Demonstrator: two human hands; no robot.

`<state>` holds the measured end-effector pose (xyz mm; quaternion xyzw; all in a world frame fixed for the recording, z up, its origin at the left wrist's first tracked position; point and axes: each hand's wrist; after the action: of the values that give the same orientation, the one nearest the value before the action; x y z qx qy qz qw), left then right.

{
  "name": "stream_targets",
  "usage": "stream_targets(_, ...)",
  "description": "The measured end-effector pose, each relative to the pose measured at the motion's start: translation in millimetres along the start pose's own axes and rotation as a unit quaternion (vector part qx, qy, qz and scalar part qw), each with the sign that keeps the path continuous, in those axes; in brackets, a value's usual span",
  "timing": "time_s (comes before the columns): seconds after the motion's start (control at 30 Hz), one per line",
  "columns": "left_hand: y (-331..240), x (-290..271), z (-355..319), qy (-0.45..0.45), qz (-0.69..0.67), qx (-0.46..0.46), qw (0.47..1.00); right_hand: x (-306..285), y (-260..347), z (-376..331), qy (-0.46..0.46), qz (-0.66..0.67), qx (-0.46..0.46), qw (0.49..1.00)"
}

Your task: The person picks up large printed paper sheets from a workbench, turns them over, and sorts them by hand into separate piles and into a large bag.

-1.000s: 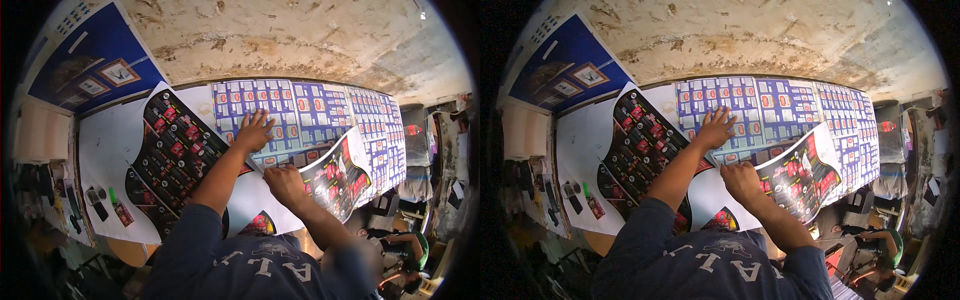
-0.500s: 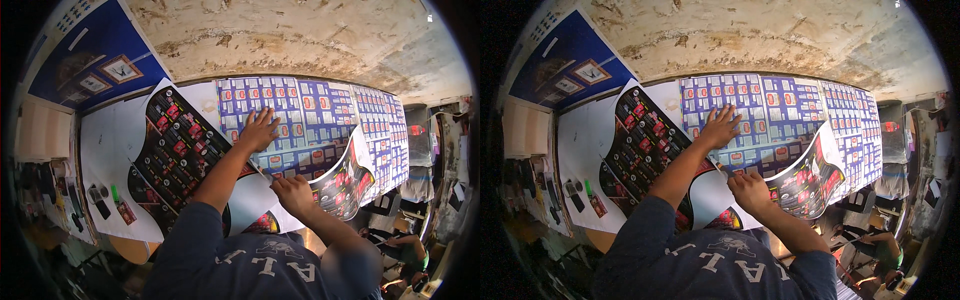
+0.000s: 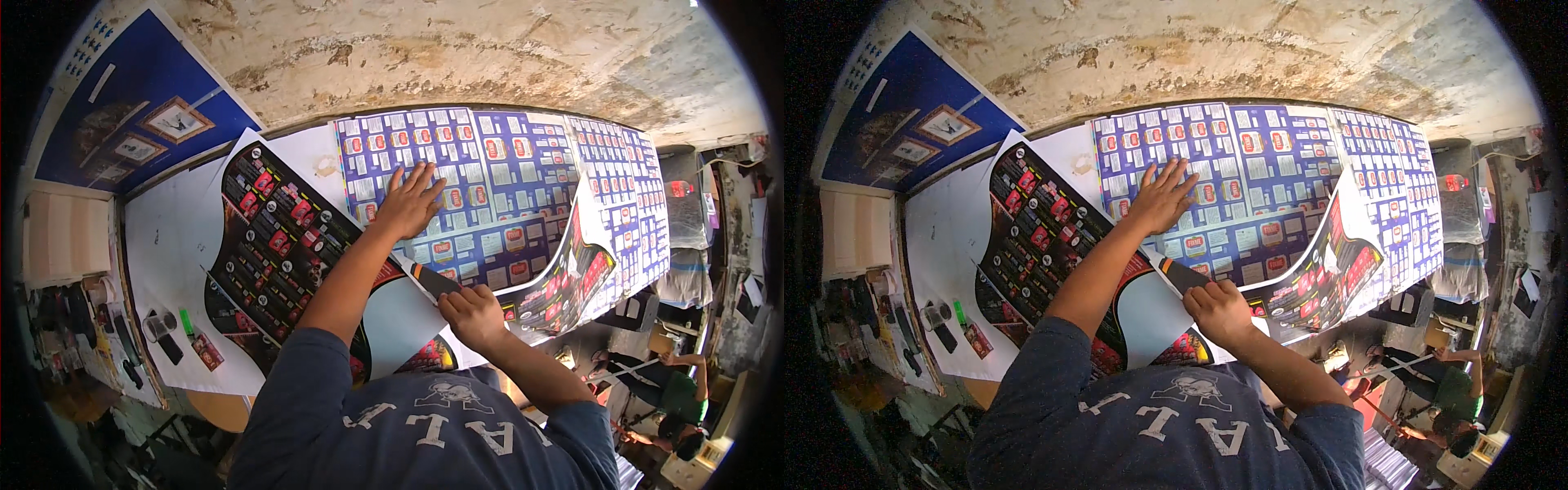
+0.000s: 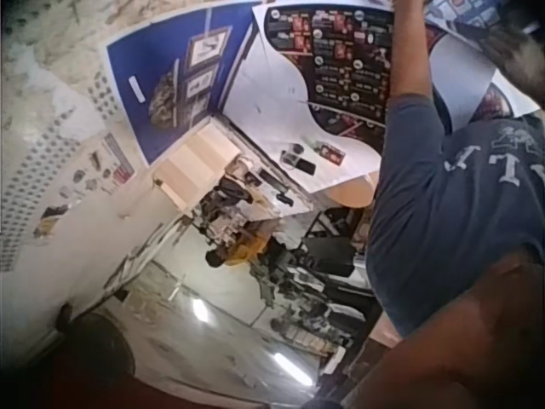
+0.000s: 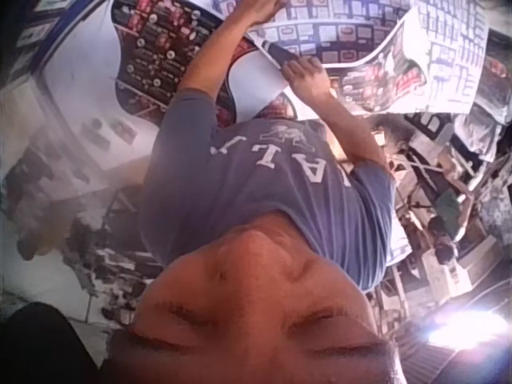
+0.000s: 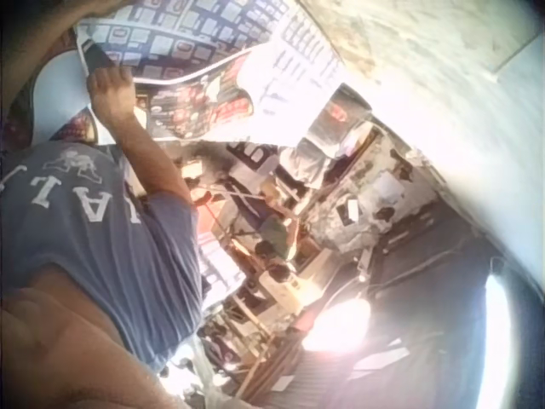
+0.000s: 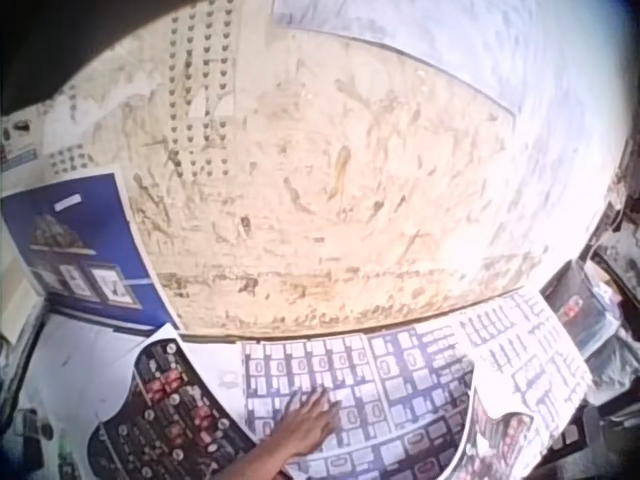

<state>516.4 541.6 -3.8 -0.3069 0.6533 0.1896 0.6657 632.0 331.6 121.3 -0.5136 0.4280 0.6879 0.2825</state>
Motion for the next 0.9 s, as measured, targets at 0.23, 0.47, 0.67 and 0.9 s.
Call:
stream_targets(0.23, -3.9, -0.2, -0.2, -0.007, -0.014, 0.0, 1.0, -0.9, 6.1, -2.5, 0.016, 0.006, 0.015, 1.0)
stream_targets(0.47, 5.3, -3.3, -1.4, -0.126, -0.188, -0.037, 0.973, -51.9, 14.0, 16.0, 0.134, -0.063, 0.163, 0.975)
stream_targets(0.67, -2.3, -59.8, -79.9, 0.028, -0.122, -0.017, 0.992, -57.6, 5.2, 12.4, 0.073, -0.081, 0.161, 0.981)
stream_targets(0.9, -17.3, -34.4, -121.9, -0.115, -0.26, -0.089, 0.955, -38.2, -55.4, 22.8, 0.023, -0.057, 0.149, 0.987)
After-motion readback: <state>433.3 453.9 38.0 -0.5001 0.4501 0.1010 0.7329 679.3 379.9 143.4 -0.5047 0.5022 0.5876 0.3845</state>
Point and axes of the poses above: each hand's wrist, its own z-axis towards the middle knuckle, its own x-axis out of the palm, y = z × x, and after that the axes turned 10 degrees about z, right-handed
